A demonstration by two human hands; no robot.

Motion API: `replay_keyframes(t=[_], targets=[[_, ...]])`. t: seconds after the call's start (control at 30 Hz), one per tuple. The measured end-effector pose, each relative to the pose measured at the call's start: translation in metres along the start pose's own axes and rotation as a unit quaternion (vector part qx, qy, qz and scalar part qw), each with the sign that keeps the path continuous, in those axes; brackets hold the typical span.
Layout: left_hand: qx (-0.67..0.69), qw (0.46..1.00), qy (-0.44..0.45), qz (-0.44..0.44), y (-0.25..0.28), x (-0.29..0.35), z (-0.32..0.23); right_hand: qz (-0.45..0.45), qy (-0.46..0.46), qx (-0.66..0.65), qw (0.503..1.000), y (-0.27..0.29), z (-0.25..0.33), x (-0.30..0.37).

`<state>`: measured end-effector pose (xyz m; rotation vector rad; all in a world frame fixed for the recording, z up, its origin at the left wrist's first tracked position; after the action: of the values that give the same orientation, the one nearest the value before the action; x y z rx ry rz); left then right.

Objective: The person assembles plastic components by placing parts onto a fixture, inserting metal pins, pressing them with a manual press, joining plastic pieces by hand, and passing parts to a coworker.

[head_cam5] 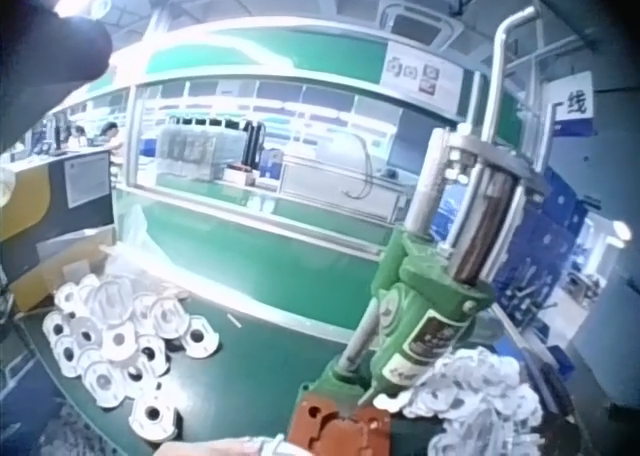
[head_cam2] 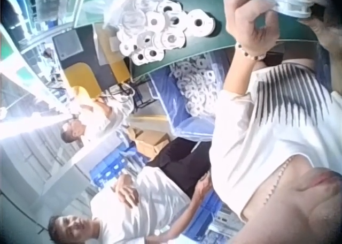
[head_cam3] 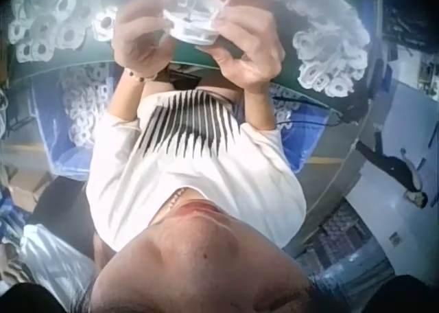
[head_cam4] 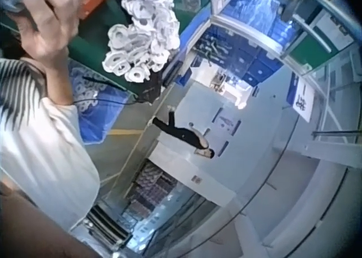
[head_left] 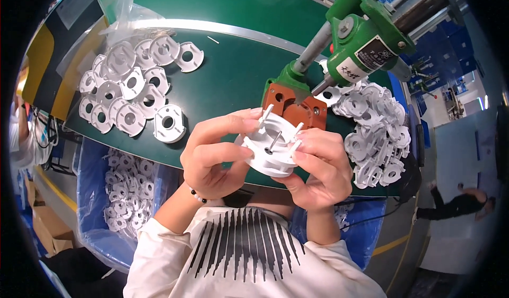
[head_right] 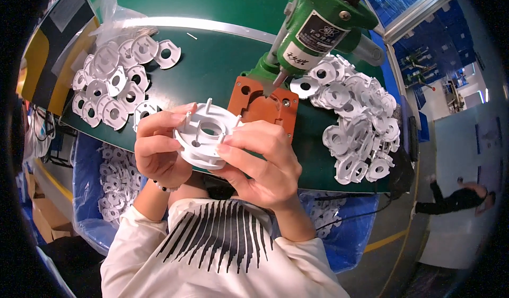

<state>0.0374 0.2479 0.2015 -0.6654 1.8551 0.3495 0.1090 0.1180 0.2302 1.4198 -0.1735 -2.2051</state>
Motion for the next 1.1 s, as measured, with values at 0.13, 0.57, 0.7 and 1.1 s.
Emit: replay_keyframes(t=[0.13, 0.57, 0.7, 1.1], targets=[[-0.017, 1.000, -0.018, -0.004, 0.001, 0.000, 0.000, -0.016, 0.005, -0.012, 1.000, 0.000, 0.002, -0.001], [-0.063, 0.970, 0.232, 0.041, -0.012, 0.006, 0.038, -0.069, -0.297, -0.166, 0.938, -0.008, -0.062, 0.024], [0.025, 0.934, 0.347, 0.083, -0.021, 0.021, 0.057, -0.059, -0.361, -0.135, 0.921, -0.004, -0.086, 0.035], [0.105, 0.942, 0.317, -0.022, 0.021, 0.019, 0.037, -0.060, -0.248, -0.199, 0.946, -0.038, -0.056, 0.024]])
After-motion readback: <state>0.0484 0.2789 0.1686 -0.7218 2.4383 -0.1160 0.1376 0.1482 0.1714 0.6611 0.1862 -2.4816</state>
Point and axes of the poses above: each hand's wrist, its own x-axis away from the middle knuckle, its own y-axis out of the back of the hand, z = x × y, the point moved 7 cm from there along -x, towards the middle knuckle, and after that the axes turned 4 degrees about -y, right-handed, at the moved point
